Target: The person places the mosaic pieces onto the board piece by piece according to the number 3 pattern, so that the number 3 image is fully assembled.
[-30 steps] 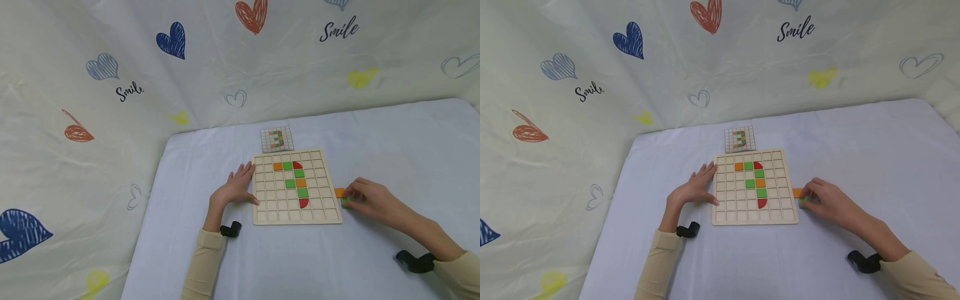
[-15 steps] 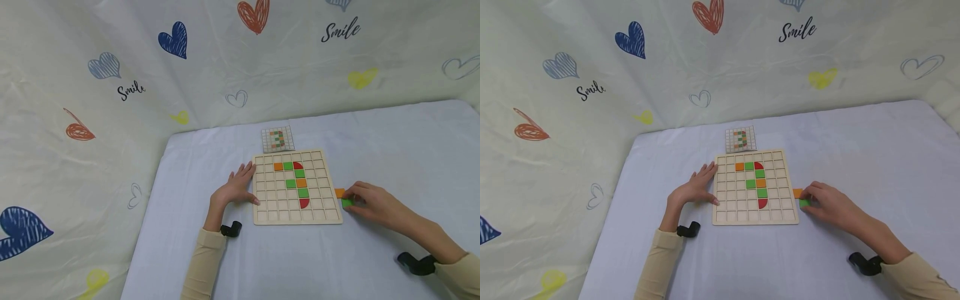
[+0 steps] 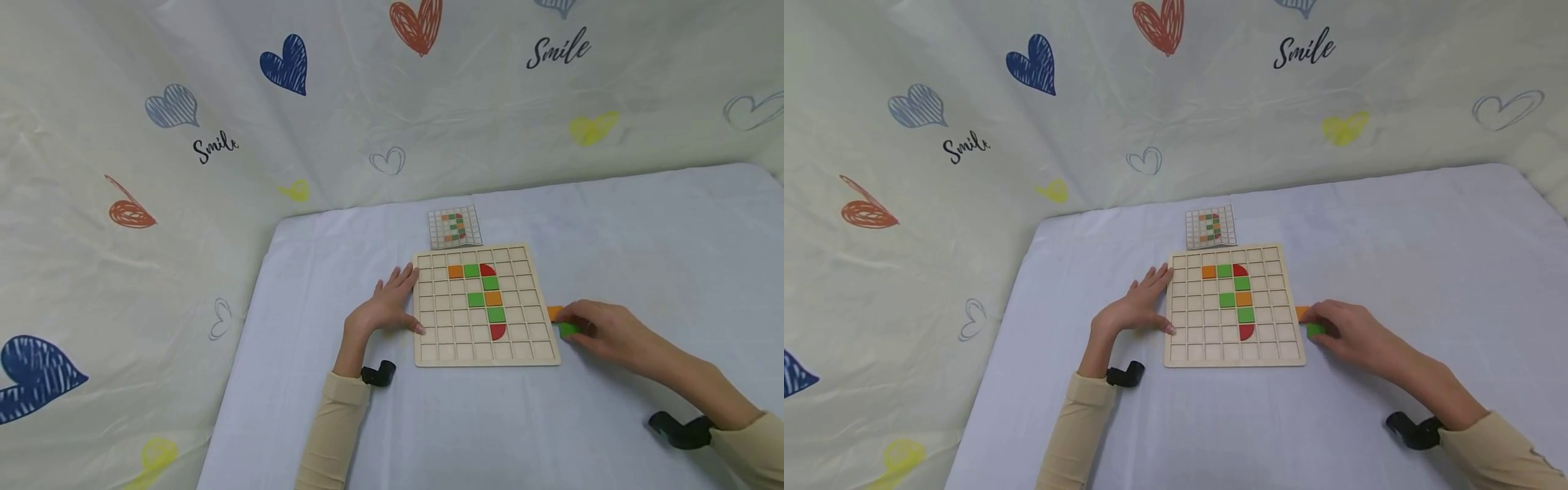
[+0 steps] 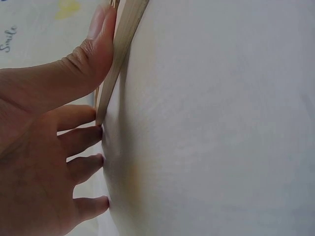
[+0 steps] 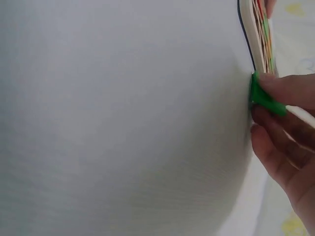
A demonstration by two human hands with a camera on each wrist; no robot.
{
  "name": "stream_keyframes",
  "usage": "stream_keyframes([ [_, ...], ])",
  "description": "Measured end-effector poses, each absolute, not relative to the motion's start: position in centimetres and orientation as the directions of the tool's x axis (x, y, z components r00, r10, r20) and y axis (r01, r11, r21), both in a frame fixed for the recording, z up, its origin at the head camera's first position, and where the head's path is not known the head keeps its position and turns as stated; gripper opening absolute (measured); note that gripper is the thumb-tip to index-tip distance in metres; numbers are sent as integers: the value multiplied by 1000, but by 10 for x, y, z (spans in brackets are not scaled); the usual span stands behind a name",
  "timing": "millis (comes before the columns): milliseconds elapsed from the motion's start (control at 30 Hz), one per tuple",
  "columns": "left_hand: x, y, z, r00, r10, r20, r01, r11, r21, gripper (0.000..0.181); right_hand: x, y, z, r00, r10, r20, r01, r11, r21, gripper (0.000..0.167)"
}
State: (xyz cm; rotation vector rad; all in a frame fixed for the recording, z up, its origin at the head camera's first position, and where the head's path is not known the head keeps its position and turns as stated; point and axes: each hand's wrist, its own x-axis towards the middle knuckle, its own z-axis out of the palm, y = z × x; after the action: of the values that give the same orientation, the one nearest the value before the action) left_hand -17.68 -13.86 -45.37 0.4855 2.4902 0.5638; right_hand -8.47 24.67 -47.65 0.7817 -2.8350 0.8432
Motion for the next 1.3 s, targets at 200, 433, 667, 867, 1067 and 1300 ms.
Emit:
stream_keyframes([
  [200,-176,-138,-453,-795,444,-414,219,846,486,120,-84,251,-475,-817,-487,308,-575,660,-484,39],
  [433,-176,-139,-452,-793,443,-419,214,845,489,120,-84,247,-471,-820,-473,322,-570,626,-532,40],
  [667,-176,-140,-454,-791,448,-416,213,840,498,120,-83,236,-470,-835,-458,304,-540,579,-611,37],
  [867,-178,-140,-456,-789,449,-419,212,840,500,121,-84,227,-469,-865,-453,216,-468,573,-673,38],
  [1067,-178,-139,-454,-787,450,-421,211,839,502,121,-88,218,-472,-847,-480,227,-491,547,-678,43],
  [1300,-177,-139,-454,-788,451,-419,216,840,497,120,-90,209,-471,-842,-481,242,-504,543,-672,40],
])
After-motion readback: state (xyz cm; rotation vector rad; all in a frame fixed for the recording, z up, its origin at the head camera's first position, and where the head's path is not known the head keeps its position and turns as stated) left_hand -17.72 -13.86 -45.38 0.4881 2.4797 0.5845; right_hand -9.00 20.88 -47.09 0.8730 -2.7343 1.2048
